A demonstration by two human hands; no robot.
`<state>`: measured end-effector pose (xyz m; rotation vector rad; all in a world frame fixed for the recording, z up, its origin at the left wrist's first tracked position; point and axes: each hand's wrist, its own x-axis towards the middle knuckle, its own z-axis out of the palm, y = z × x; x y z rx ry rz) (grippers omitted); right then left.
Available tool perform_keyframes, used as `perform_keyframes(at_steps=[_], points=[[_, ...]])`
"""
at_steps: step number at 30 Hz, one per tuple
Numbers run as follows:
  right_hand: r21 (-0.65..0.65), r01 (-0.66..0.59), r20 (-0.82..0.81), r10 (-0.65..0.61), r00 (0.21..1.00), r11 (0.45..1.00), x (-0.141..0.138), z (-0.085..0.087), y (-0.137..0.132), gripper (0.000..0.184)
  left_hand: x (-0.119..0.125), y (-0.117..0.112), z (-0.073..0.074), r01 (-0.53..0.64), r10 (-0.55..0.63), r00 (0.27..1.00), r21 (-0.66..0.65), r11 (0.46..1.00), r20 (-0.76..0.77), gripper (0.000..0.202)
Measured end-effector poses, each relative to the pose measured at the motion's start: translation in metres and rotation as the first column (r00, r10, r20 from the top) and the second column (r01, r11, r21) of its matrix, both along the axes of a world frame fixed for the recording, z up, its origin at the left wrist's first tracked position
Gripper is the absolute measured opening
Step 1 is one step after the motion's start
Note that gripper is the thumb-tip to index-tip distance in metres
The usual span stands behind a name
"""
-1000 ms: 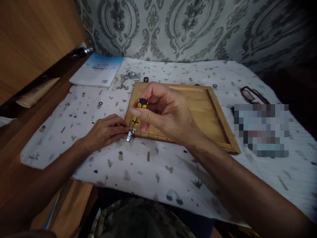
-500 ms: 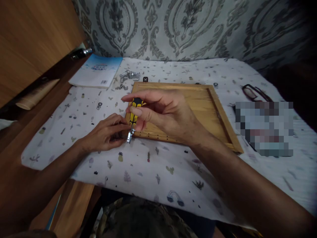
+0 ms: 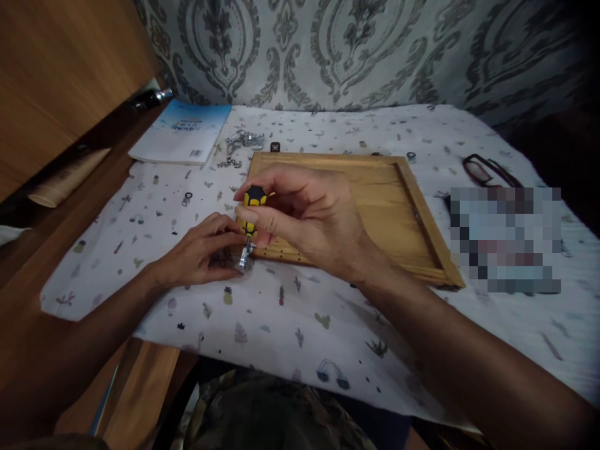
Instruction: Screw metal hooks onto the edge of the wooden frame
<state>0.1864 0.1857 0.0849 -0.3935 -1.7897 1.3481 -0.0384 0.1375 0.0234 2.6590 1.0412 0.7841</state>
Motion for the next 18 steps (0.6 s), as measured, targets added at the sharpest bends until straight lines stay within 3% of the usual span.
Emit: perform_keyframes(at_steps=[3, 6, 13, 18], points=[[0.047, 0.011, 0.016, -0.012, 1.000, 0.999, -0.001, -0.002, 0.000, 0.008, 0.000, 0.000, 0.001, 0.014, -0.013, 1.000, -0.007, 1.000, 0.023, 0.049], [0.059, -0.005, 0.028, 0.004, 1.000, 0.998, 0.001, 0.000, 0.001, 0.008, 0.001, -0.001, 0.000, -0.013, 0.014, 0.999, -0.021, 1.000, 0.045, 0.040], [0.003, -0.165, 0.049, 0.165, 0.985, 0.986, 0.011, 0.011, 0.003, 0.013, 0.004, -0.001, 0.001, -0.021, 0.023, 0.998, -0.033, 0.999, 0.061, 0.038], [0.043, -0.067, 0.014, 0.066, 0.998, 0.997, 0.006, 0.008, -0.001, 0.013, 0.003, 0.000, -0.001, -0.033, 0.033, 0.998, -0.005, 0.999, 0.052, 0.040]])
